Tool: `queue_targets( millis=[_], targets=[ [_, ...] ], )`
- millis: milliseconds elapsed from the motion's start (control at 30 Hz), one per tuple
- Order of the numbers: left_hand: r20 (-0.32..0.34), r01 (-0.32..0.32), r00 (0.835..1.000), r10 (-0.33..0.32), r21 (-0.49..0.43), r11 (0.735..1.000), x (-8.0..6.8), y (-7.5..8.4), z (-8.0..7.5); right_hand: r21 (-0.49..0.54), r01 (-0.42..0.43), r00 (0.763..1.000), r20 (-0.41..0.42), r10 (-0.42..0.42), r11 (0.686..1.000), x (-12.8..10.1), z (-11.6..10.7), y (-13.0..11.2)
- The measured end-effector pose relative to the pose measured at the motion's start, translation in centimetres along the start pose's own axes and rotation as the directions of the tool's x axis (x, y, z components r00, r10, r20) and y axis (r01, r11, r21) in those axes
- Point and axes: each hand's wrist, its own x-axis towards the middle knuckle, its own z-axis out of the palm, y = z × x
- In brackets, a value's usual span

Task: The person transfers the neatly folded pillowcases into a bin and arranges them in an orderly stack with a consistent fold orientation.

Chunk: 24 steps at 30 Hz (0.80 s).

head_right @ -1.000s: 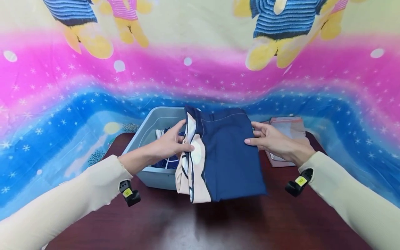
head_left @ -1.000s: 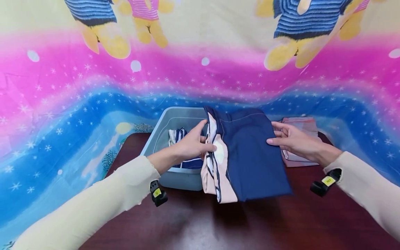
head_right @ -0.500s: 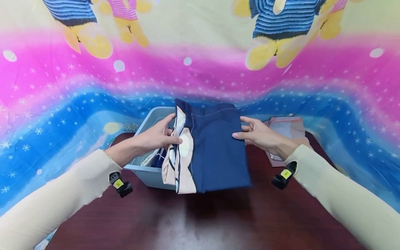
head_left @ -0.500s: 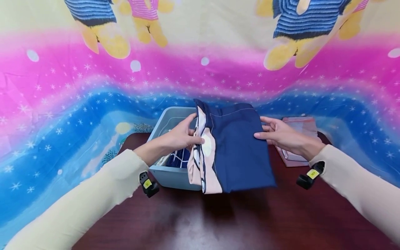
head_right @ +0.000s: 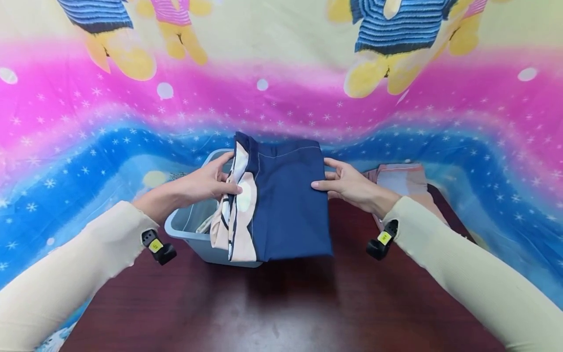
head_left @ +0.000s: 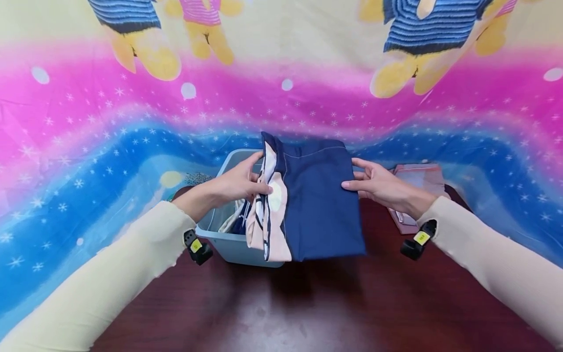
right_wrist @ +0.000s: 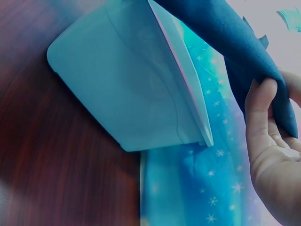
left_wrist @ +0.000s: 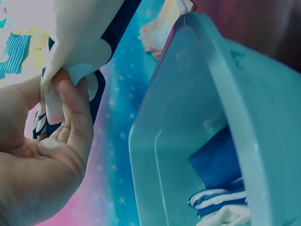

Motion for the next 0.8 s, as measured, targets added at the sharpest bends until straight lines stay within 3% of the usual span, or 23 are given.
queue_targets(
  millis=[333,800],
  targets=[
    [-0.004,0.028,1.0,-0.028,0.07,0.997,-0.1,-0.4,-2.0,0.071,0.025,0.999,0.033,-0.027,0.997,1.2,1.2,-1.1],
    [-0.039,0.052,0.998,-0.045,0.179,0.983,-0.4,-1.3,-4.5,0.094,0.072,0.995,0.059,-0.078,0.993,3.2,3.0,-2.0]
  ],
)
